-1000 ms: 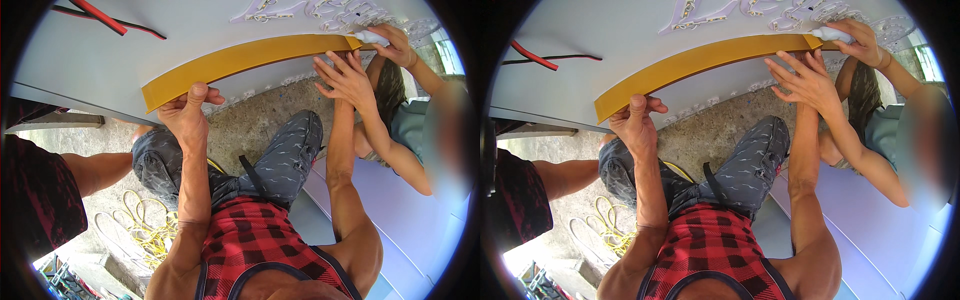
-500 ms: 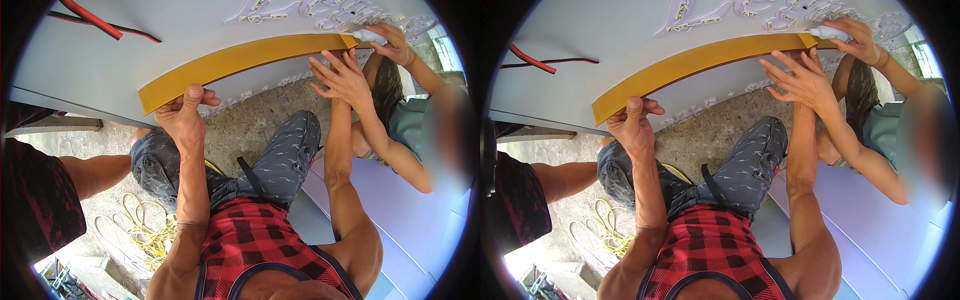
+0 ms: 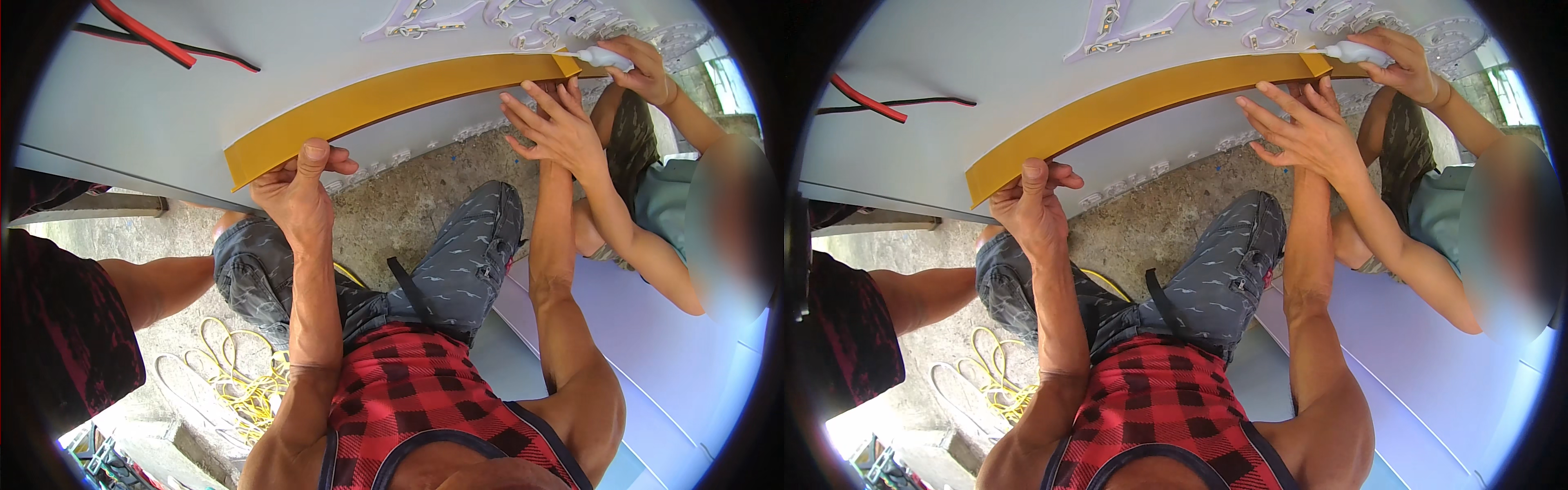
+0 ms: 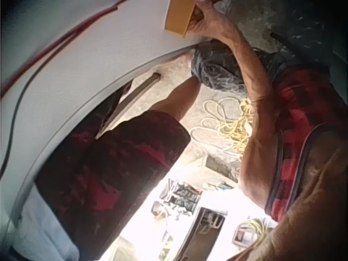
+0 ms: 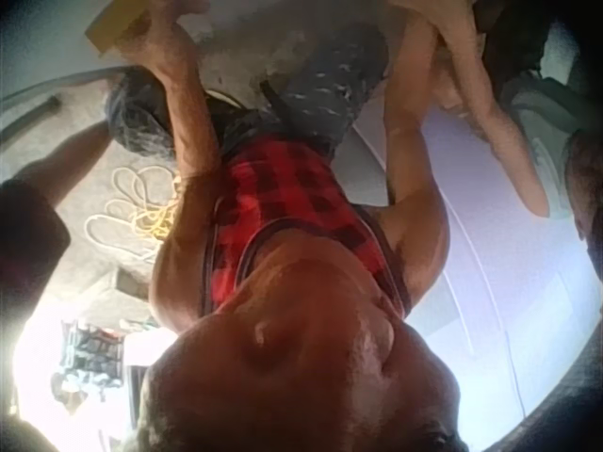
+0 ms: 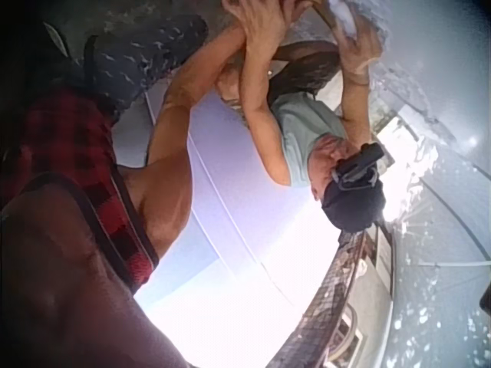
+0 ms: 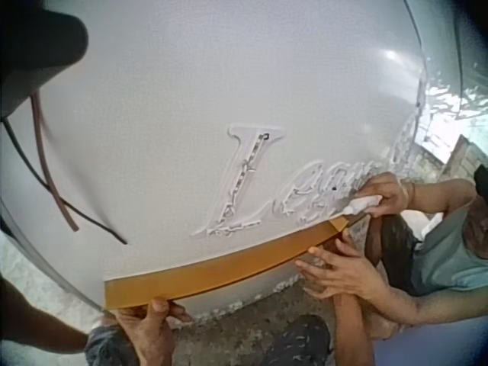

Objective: Collaborating to apply adhesive and gold-colored trim pieces to a large white LED-backlit sign.

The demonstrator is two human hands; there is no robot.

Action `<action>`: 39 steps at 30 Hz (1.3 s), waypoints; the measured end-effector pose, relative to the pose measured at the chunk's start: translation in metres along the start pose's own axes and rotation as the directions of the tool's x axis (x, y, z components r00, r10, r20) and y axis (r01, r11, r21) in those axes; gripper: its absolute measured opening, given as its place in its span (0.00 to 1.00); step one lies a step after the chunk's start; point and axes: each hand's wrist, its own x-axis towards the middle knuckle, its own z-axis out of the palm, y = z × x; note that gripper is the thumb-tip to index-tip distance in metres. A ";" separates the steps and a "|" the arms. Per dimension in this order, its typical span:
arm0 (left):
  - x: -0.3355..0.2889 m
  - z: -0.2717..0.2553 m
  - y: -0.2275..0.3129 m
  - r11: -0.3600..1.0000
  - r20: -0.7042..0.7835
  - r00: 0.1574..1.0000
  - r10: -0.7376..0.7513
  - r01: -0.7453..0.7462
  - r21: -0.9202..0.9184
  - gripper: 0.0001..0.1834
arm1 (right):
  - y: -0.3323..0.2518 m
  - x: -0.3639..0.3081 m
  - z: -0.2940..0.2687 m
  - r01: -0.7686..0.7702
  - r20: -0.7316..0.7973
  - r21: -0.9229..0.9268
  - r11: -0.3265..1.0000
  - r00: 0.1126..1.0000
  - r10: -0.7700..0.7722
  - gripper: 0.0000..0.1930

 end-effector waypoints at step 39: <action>-0.003 -0.003 -0.002 1.000 0.034 0.999 0.010 -0.010 0.013 0.07 | 0.004 0.000 0.002 0.073 0.021 0.002 0.997 0.997 -0.073 0.27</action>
